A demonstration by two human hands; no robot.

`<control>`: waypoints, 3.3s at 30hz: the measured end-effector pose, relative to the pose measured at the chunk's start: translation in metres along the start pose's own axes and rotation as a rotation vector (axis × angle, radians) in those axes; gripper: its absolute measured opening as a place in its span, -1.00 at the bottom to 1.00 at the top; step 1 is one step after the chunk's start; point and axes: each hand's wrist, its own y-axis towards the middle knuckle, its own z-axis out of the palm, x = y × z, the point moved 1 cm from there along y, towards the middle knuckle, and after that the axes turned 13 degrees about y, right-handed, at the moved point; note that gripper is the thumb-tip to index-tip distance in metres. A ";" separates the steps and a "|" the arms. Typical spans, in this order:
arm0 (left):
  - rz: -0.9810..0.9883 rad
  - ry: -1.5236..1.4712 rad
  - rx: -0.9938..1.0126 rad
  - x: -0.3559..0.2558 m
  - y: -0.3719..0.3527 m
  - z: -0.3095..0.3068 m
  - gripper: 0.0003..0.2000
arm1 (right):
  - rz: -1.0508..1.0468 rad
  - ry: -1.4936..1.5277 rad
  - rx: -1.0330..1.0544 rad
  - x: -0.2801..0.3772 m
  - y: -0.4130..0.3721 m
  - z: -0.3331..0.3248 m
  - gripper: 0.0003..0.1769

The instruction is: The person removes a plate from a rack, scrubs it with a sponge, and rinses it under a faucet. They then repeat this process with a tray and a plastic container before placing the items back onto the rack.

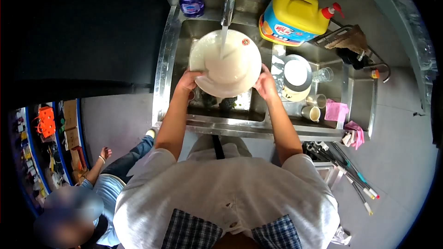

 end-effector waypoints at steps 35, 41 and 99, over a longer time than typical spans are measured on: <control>0.096 -0.073 -0.296 0.045 -0.041 -0.009 -0.65 | 0.018 -1.350 -0.233 0.002 0.067 0.053 -0.55; 0.155 -0.088 -0.292 0.056 -0.051 0.007 -0.59 | -0.386 -1.974 -0.065 -0.053 0.079 0.098 -0.18; 0.117 -0.172 -0.182 0.091 0.019 0.032 -0.65 | -0.773 -1.786 -0.164 -0.047 0.082 0.055 -0.54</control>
